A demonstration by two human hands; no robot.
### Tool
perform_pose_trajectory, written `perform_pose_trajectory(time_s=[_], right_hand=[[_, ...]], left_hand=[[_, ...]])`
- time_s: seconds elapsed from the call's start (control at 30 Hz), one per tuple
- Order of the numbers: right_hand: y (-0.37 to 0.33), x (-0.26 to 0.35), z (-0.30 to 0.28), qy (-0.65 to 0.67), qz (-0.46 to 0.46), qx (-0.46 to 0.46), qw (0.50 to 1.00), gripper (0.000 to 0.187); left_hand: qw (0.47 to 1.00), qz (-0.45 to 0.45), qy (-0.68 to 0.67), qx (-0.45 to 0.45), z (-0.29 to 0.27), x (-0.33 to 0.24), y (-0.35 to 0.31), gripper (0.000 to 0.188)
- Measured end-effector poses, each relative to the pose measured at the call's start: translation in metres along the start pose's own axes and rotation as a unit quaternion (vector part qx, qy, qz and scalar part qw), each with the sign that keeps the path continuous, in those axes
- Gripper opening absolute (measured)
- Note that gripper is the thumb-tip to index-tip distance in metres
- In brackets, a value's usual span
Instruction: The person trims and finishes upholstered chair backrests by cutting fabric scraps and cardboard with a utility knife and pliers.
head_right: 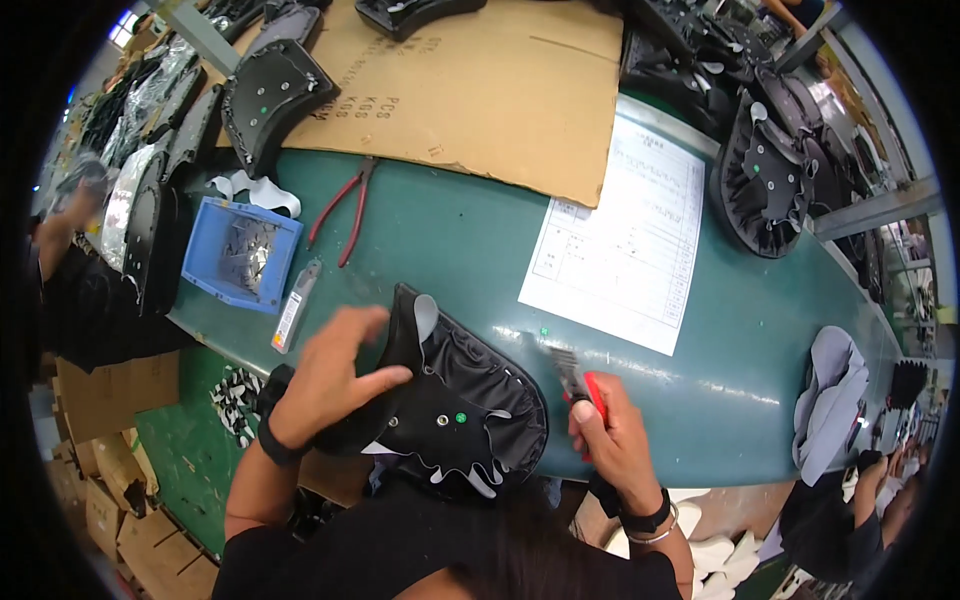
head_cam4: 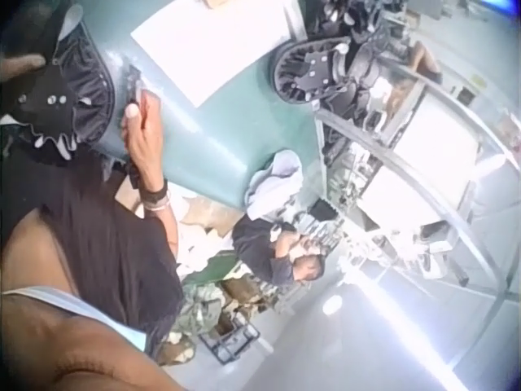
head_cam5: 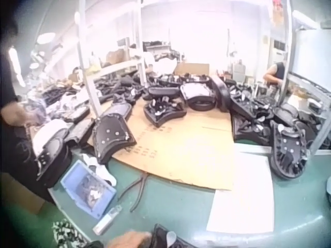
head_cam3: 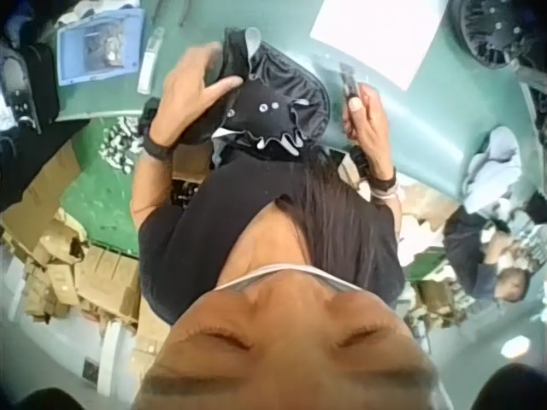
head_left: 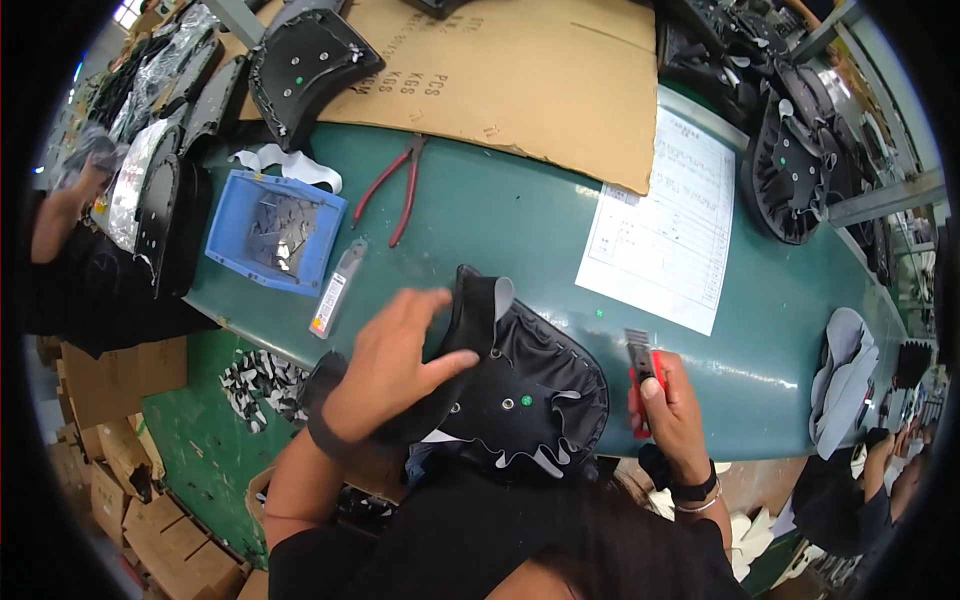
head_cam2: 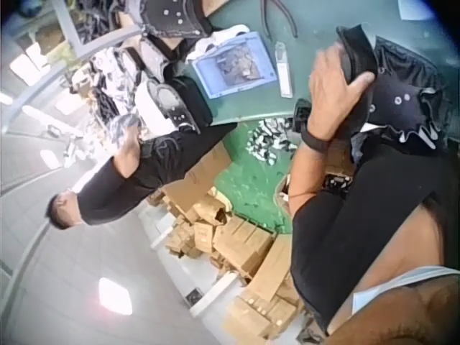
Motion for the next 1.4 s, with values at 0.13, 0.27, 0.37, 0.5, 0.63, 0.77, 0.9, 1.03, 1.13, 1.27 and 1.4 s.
perform_pose_trajectory(time_s=[0.13,0.27,0.37,0.5,0.63,0.77,0.9,1.03,1.13,1.27,1.4], right_hand=[[0.011,0.023,0.007,-0.112,0.134,0.034,0.984,0.028],[0.025,0.029,0.012,-0.227,0.017,0.070,0.971,0.036],[0.034,0.038,0.016,-0.325,-0.219,0.120,0.912,0.057],[0.048,0.056,0.018,-0.437,-0.192,0.196,0.857,0.061],[0.067,0.077,0.033,-0.519,-0.224,0.290,0.773,0.061],[0.063,0.079,0.021,-0.525,-0.198,0.326,0.761,0.063],[0.010,0.068,-0.012,-0.548,-0.074,0.317,0.771,0.062],[-0.011,0.052,-0.010,-0.520,-0.045,0.269,0.809,0.062],[0.003,0.060,-0.009,-0.455,-0.059,0.268,0.847,0.063],[0.004,0.054,-0.009,-0.465,-0.071,0.258,0.844,0.066],[-0.010,0.038,-0.001,-0.463,-0.090,0.220,0.854,0.067]], left_hand=[[0.925,0.353,0.074,-0.118,0.005,-0.038,0.004,0.050],[0.953,0.284,0.107,0.011,0.050,-0.038,-0.004,0.041],[0.949,0.292,0.102,-0.068,0.054,-0.030,-0.007,0.034],[0.952,0.282,0.050,-0.106,0.059,-0.026,-0.006,0.029],[0.950,0.284,0.014,-0.132,0.058,-0.025,-0.004,0.022],[0.959,0.256,-0.051,-0.107,0.052,-0.025,-0.001,0.013],[0.929,0.319,-0.187,0.012,0.034,-0.014,0.008,0.007],[0.932,0.272,-0.200,0.130,0.024,-0.026,0.028,0.016],[0.976,0.197,0.012,0.087,0.038,-0.063,0.029,0.019],[0.954,0.292,-0.004,0.073,0.056,-0.059,0.034,0.025],[0.937,0.294,-0.166,0.088,0.042,-0.053,0.050,0.030]])
Point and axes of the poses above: each hand's wrist, its own y-axis towards the middle knuckle, its own z-axis out of the palm, x = y × z, the point moved 1 cm from there along y, towards the middle knuckle, and after that the axes turned 1 degree about -y, right-handed, at the moved point
